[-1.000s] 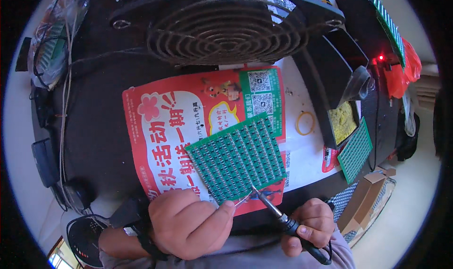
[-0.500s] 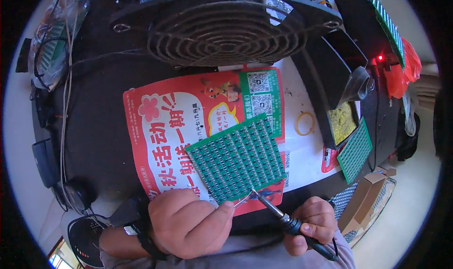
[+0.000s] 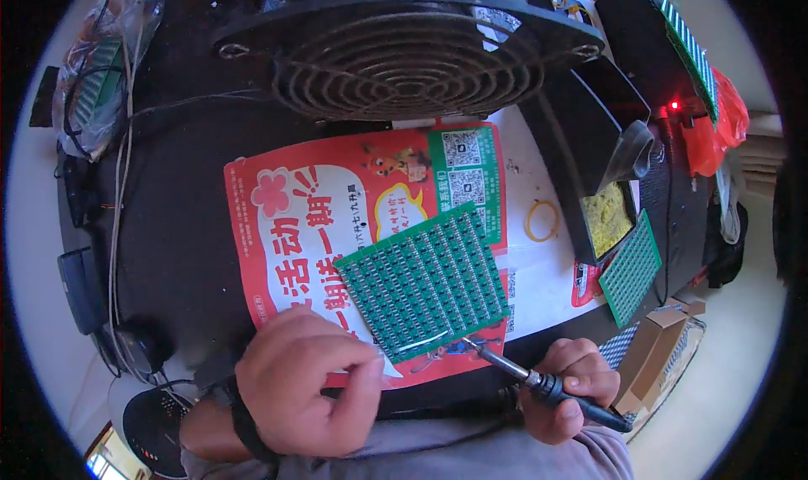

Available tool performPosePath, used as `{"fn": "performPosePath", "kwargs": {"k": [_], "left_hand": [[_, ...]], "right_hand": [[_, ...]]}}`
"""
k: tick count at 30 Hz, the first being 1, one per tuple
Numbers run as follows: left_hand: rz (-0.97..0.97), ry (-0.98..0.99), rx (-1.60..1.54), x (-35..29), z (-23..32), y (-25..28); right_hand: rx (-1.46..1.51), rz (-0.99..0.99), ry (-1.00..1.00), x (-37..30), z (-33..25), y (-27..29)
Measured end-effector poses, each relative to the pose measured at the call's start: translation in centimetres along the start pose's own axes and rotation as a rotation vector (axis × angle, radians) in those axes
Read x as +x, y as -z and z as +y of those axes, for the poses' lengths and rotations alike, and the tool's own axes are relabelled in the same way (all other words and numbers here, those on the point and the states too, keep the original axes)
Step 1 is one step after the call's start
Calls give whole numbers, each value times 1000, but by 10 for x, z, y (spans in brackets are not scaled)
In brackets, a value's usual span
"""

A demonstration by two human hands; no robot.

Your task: Solder components onto a green printed circuit board using a soldering iron.

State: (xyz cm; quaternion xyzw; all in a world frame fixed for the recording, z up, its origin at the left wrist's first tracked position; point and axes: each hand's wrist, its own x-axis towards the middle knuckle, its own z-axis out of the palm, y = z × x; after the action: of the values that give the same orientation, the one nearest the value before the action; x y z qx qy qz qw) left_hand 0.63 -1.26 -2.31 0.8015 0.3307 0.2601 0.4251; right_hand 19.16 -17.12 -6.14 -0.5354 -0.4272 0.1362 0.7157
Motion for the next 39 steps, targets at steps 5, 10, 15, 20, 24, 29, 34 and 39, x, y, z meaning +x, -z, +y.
{"fn": "performPosePath", "kwargs": {"k": [5, 10, 15, 20, 24, 29, 34, 39], "left_hand": [[-3, 123, -72, 2, -2, 10], [-14, 86, 8, 0, -3, 15], [-3, 23, -26, -4, -3, 15], [107, 109, -236, -11, -5, 18], [362, 50, -260, -10, -6, 27], [613, -143, -285, 6, 21, 64], [578, -234, -73, 19, 34, 78], [25, 229, -6, 30, 27, 40]], "right_hand": [[12, -22, -26, -1, 2, 2], [-36, -76, -31, 0, 0, 5], [-17, -75, -33, 0, 3, 4], [36, 52, -20, 1, 0, -2], [97, 65, -91, 5, -6, -1], [-3, 222, 47, 36, -12, -8], [-571, 11, 335, 76, -24, 3], [-1032, -212, 451, 95, -15, -1]]}}
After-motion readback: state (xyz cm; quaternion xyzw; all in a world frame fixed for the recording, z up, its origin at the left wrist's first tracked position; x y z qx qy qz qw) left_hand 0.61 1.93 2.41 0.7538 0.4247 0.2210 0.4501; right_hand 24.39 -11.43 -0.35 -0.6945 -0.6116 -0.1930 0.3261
